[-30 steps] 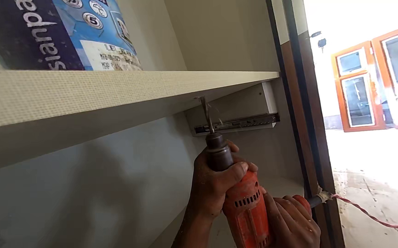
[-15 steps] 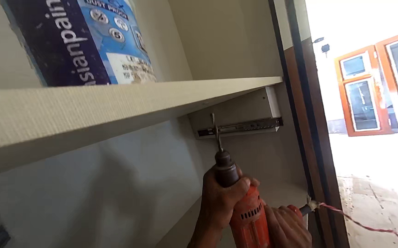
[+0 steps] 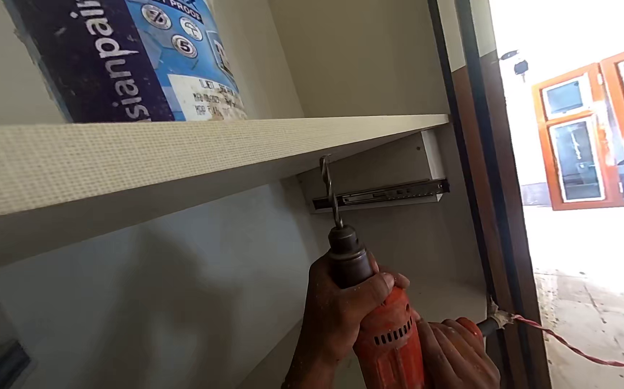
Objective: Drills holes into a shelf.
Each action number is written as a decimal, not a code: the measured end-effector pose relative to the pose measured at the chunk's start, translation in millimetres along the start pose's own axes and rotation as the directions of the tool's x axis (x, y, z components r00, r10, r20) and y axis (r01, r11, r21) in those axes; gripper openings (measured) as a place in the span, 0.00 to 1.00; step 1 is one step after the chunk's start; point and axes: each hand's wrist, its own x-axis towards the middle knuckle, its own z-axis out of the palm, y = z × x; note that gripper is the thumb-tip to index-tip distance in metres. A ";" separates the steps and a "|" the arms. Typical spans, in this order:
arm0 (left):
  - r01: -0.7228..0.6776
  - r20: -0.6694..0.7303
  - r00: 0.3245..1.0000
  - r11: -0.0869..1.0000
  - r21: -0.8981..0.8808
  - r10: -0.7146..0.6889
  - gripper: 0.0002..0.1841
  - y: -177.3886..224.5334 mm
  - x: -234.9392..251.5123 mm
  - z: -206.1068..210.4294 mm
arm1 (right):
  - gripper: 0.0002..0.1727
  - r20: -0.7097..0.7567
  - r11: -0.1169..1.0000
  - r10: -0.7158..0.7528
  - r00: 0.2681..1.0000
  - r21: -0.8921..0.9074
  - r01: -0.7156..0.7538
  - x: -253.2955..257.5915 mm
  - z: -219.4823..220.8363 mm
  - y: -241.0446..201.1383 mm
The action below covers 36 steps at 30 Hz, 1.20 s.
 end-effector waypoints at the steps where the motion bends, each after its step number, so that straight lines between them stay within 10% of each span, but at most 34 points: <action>1: -0.004 0.002 1.000 1.000 0.004 0.004 0.11 1.2 0.4 0.5 | 0.33 -0.004 1.000 0.000 1.000 -0.003 0.000 1.1 -0.6 0.0; 36: 0.060 -0.028 0.998 0.997 0.056 -0.059 0.10 0.2 9.5 6.4 | 0.36 0.001 1.000 0.021 1.000 -0.005 -0.021 3.8 -2.4 3.3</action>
